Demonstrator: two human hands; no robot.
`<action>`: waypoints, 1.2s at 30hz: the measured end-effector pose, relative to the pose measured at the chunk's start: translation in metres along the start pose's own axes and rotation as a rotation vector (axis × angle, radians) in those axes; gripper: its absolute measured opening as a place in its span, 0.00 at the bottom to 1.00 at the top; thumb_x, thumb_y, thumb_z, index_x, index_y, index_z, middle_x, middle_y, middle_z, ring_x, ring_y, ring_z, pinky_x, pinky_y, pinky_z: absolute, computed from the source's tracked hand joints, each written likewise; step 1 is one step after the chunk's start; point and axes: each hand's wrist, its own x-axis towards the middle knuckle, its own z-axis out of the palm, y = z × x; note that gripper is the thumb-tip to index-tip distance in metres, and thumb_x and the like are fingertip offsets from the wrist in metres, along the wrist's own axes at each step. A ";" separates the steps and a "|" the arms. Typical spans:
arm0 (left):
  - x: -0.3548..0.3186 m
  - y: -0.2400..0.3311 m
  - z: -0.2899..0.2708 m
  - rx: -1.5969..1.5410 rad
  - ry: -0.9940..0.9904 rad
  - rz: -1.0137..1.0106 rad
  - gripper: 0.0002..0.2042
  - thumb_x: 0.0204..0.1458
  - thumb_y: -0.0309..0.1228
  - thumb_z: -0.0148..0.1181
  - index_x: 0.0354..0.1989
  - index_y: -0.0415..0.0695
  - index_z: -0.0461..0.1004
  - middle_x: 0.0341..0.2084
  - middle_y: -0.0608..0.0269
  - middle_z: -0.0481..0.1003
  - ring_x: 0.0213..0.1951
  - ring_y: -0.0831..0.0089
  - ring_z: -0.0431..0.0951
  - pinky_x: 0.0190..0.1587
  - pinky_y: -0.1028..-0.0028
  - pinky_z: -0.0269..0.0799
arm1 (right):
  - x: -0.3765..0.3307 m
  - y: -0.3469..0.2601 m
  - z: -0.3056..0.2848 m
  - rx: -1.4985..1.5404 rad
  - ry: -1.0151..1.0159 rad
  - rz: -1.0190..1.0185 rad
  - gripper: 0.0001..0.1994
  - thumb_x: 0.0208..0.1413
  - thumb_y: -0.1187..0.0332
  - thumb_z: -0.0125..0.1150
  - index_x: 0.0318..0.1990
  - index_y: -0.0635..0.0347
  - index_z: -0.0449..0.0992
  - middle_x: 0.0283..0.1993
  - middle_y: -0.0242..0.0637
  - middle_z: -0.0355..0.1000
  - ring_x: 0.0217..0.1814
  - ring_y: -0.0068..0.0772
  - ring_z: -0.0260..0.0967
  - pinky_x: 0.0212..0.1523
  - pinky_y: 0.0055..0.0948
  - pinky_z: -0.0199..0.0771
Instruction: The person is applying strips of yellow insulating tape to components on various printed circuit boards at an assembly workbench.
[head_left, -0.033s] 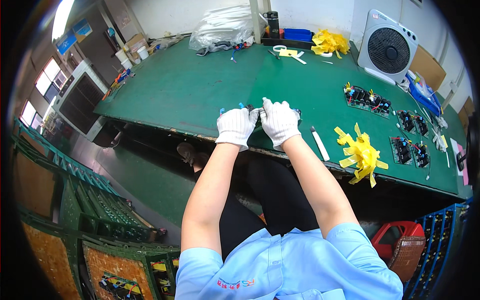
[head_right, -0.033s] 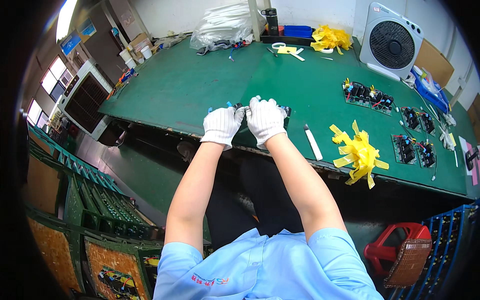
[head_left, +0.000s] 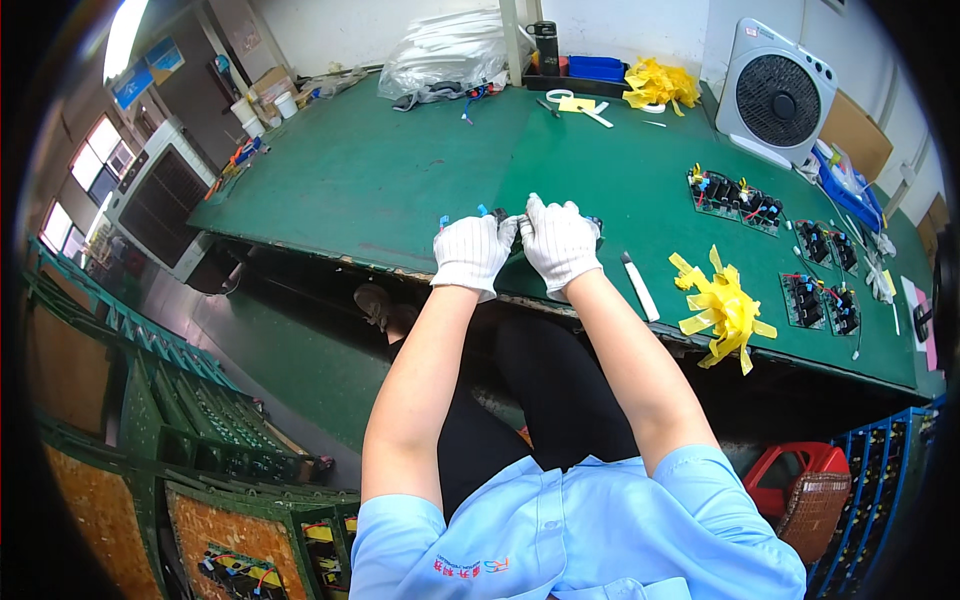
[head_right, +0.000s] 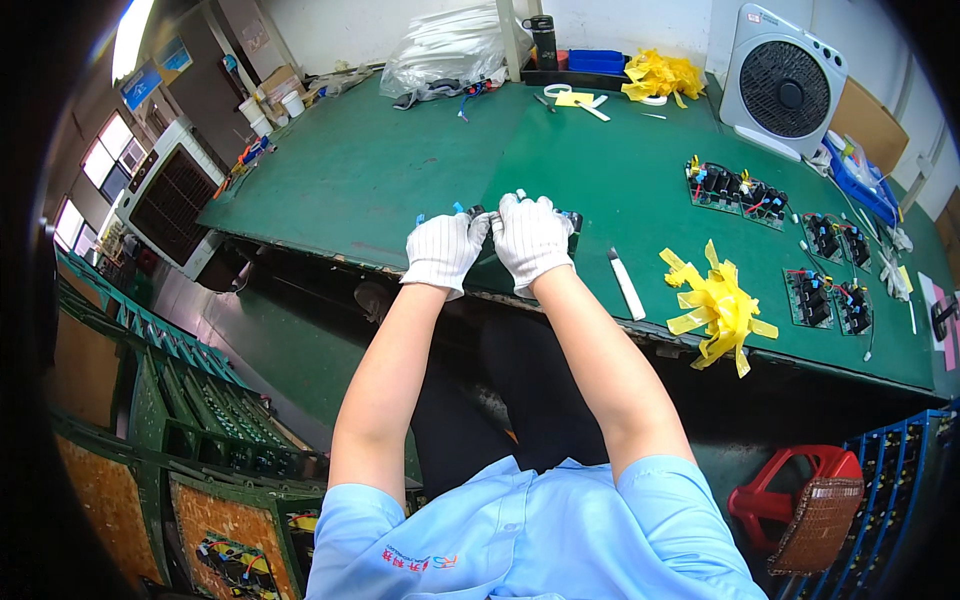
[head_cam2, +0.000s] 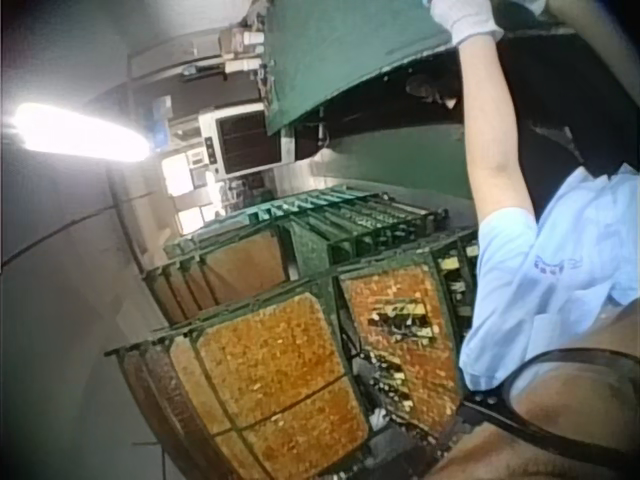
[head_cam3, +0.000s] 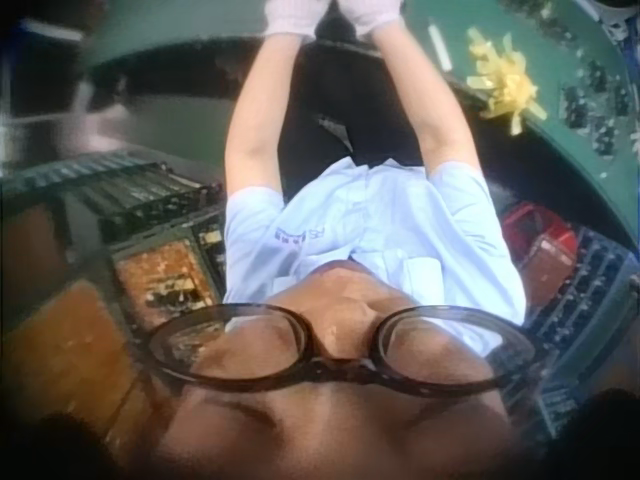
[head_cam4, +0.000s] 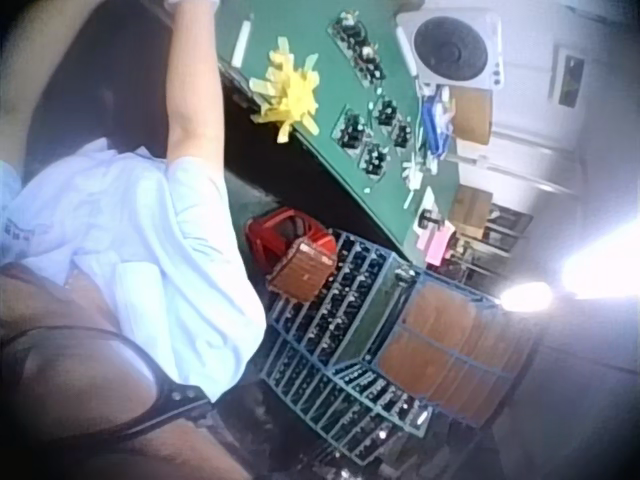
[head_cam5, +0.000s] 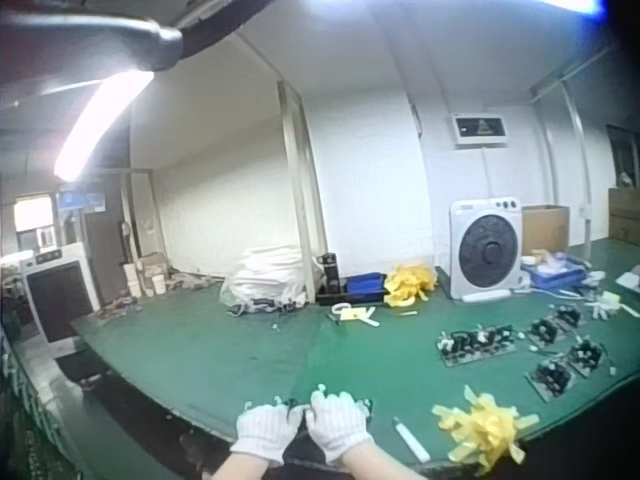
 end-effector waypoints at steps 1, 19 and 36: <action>0.000 0.000 0.001 -0.002 0.020 0.007 0.23 0.58 0.54 0.48 0.24 0.49 0.78 0.16 0.59 0.75 0.21 0.58 0.78 0.28 0.57 0.74 | 0.001 0.001 -0.002 0.023 -0.043 0.006 0.11 0.55 0.59 0.55 0.37 0.56 0.72 0.31 0.40 0.72 0.36 0.45 0.70 0.33 0.46 0.72; 0.034 0.031 -0.020 -0.228 -0.091 -0.415 0.32 0.61 0.60 0.34 0.30 0.45 0.78 0.26 0.50 0.78 0.33 0.51 0.80 0.37 0.54 0.74 | 0.006 0.032 -0.035 -0.001 -0.001 0.508 0.16 0.63 0.55 0.47 0.48 0.54 0.74 0.36 0.45 0.75 0.40 0.50 0.72 0.37 0.50 0.73; 0.033 -0.037 0.010 -1.288 0.456 -0.807 0.21 0.66 0.45 0.46 0.50 0.38 0.72 0.41 0.61 0.77 0.39 0.73 0.74 0.45 0.72 0.70 | 0.107 0.156 -0.019 0.761 0.210 0.726 0.24 0.61 0.52 0.55 0.55 0.64 0.72 0.54 0.49 0.73 0.56 0.41 0.71 0.58 0.32 0.67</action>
